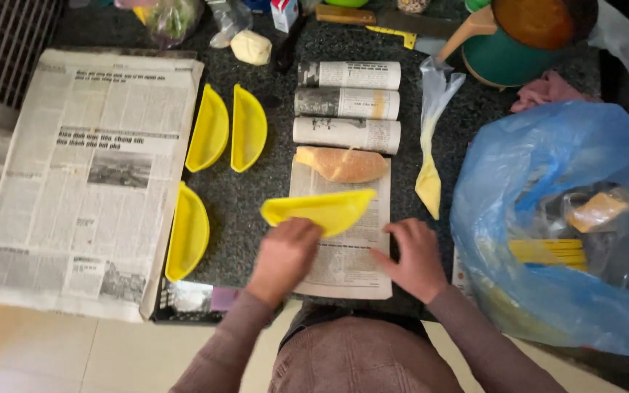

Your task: Wrapping individual cakes in newspaper and placing them into plastic trays and bags for final packaging.

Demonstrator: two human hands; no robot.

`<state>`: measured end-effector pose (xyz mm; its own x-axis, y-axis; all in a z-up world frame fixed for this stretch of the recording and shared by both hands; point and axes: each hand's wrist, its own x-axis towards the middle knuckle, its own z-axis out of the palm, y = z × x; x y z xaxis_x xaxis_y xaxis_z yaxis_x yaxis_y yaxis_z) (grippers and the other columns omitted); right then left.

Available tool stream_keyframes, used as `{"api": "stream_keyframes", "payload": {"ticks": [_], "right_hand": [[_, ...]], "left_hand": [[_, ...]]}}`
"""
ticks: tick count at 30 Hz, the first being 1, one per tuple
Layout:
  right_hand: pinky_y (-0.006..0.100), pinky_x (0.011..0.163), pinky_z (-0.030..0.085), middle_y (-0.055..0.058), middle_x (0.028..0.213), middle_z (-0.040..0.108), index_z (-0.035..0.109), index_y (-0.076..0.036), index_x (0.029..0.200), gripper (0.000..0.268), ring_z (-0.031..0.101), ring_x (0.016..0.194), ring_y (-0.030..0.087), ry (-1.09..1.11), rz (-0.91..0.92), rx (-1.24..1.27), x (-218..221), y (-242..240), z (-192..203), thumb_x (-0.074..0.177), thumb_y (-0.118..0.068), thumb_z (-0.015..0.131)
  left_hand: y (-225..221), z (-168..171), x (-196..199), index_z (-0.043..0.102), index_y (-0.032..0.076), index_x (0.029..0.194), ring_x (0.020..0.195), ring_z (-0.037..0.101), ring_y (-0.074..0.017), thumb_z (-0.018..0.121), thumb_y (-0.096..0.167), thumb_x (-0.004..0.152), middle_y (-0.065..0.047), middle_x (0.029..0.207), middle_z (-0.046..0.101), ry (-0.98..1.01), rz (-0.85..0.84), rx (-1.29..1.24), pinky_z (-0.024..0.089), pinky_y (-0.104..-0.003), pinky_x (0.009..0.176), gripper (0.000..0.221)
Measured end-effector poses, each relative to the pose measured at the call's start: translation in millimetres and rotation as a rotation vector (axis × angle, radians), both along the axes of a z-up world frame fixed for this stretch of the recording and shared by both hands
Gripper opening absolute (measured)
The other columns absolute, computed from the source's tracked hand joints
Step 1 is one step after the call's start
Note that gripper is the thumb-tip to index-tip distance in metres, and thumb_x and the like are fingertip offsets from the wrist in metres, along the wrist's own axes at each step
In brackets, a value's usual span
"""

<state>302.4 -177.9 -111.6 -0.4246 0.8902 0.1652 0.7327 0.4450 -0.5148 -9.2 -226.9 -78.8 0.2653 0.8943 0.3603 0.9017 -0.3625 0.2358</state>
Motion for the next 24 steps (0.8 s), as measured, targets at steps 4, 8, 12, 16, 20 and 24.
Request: {"api": "stream_keyframes", "payload": {"ticks": [4,8,12,16,20,24], "right_hand": [[0.048,0.092,0.053,0.005,0.099,0.063,0.071,-0.015,0.116,0.019,0.069,0.097,0.034,0.117,-0.216,0.118,9,5,15,0.108,-0.030,0.078],[0.045,0.085,0.058,0.009,0.105,0.058,0.066,-0.009,0.126,0.014,0.065,0.089,0.031,0.279,-0.321,0.057,1,11,31,0.118,-0.020,0.067],[0.044,0.081,0.059,0.009,0.105,0.061,0.070,-0.010,0.126,0.015,0.068,0.087,0.031,0.300,-0.363,0.039,-10,17,41,0.115,-0.020,0.071],[0.045,0.083,0.059,0.011,0.107,0.060,0.068,-0.008,0.129,0.017,0.068,0.092,0.032,0.305,-0.378,0.003,-16,31,50,0.116,-0.020,0.069],[0.048,0.088,0.059,0.013,0.111,0.060,0.067,-0.007,0.132,0.019,0.068,0.095,0.033,0.322,-0.368,-0.042,-23,38,60,0.119,-0.020,0.066],[0.048,0.089,0.060,0.013,0.112,0.062,0.068,-0.008,0.132,0.018,0.070,0.099,0.036,0.315,-0.394,-0.034,-20,38,52,0.117,-0.019,0.070]], "left_hand": [[13,-30,18,0.077,0.022,0.108,0.092,0.073,-0.0239,0.066,0.015,0.102,0.001,0.095,0.067,0.023,-0.189,0.040,0.061,-0.037,0.084,0.014],[19,-61,27,0.078,0.019,0.107,0.090,0.073,-0.0250,0.075,0.019,0.102,-0.002,0.093,0.069,0.085,-0.277,0.070,0.060,-0.038,0.083,0.006],[29,-9,24,0.078,0.008,0.125,0.105,0.074,-0.0325,0.088,0.036,0.094,-0.011,0.103,0.071,-0.097,-0.388,0.044,0.059,-0.047,0.100,0.043],[101,27,5,0.078,0.003,0.119,0.112,0.073,-0.0411,0.087,0.028,0.095,-0.019,0.112,0.074,-0.206,-0.328,-0.008,0.058,-0.054,0.104,0.036],[158,8,-2,0.063,0.007,0.155,0.135,0.066,-0.0382,0.090,0.037,0.088,-0.016,0.138,0.069,0.032,-0.213,-0.070,0.052,-0.055,0.116,0.078],[174,-14,4,0.064,0.014,0.155,0.134,0.066,-0.0309,0.096,0.048,0.077,-0.010,0.138,0.069,0.187,-0.162,-0.032,0.050,-0.050,0.118,0.091]]}}
